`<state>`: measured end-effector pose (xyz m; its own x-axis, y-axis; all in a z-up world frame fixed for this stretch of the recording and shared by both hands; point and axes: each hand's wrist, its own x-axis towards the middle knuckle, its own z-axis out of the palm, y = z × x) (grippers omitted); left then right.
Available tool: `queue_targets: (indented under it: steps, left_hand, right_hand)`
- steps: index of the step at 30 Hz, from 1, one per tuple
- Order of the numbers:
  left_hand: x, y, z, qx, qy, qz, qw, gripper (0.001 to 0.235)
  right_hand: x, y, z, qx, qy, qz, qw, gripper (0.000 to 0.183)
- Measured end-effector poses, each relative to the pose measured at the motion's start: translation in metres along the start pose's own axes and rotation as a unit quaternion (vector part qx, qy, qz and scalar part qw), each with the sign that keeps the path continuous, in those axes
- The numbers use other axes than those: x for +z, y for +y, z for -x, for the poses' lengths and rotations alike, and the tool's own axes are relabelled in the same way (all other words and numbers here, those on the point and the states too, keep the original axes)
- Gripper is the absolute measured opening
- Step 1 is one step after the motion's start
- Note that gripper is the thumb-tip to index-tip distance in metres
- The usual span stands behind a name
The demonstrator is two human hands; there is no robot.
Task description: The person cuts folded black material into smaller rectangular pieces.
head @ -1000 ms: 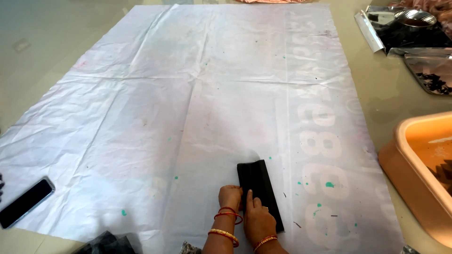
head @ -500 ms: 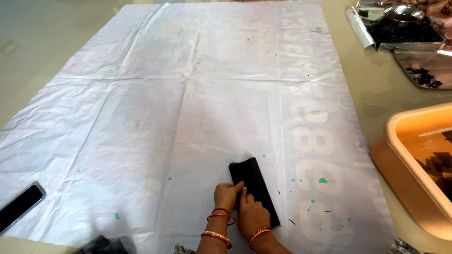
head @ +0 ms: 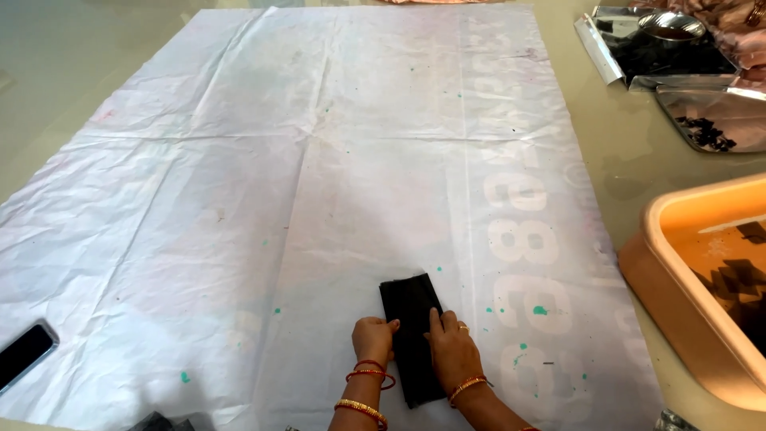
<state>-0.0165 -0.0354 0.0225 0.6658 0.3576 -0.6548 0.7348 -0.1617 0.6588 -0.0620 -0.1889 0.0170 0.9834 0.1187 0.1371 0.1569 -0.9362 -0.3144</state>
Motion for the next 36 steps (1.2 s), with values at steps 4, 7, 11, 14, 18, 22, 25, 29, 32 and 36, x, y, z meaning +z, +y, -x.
queue_targets:
  steps: [4,7,11,14,18,22,25,29,32,36]
  left_hand:
    - [0.002,0.001,0.007,0.044,0.034,-0.039,0.998,0.029]
    - [0.004,0.0,0.007,0.069,0.045,-0.098,0.992,0.032]
    - [0.002,-0.001,0.001,0.076,0.067,-0.1,0.99,0.029]
    - [0.002,-0.002,0.001,0.074,0.06,-0.095,0.991,0.029]
    - [0.007,-0.007,-0.008,0.062,0.054,-0.096,0.992,0.024]
    - [0.003,-0.003,0.001,0.059,0.067,-0.096,0.991,0.029]
    - [0.008,-0.017,-0.013,0.092,0.07,-0.103,0.988,0.03]
    - [0.001,-0.045,-0.056,0.162,0.092,-0.142,0.972,0.034]
    - [-0.002,-0.059,-0.079,0.174,0.036,-0.125,0.976,0.037]
    - [-0.017,-0.041,-0.075,0.153,0.028,0.004,0.988,0.032]
  right_hand:
    - [-0.019,-0.001,-0.028,0.028,-0.063,-0.027,0.997,0.059]
    - [-0.033,-0.001,-0.055,0.078,-0.221,-0.008,0.972,0.079]
    - [-0.063,-0.017,-0.094,0.114,-0.38,0.02,0.918,0.112]
    - [-0.068,-0.008,-0.106,0.109,-0.433,0.033,0.894,0.123]
    - [-0.02,0.044,-0.081,-0.023,-0.219,-0.014,0.975,0.076]
    - [-0.022,0.062,-0.044,-0.211,-0.15,0.019,0.966,0.076]
    - [-0.066,0.052,-0.021,-0.166,-0.229,0.018,0.959,0.095]
    - [-0.158,0.005,-0.009,-0.141,-0.396,0.103,0.902,0.127]
    - [-0.21,0.017,0.019,-0.055,-0.418,0.103,0.901,0.126]
    - [-0.248,0.101,0.1,-0.067,0.116,0.054,0.99,0.046]
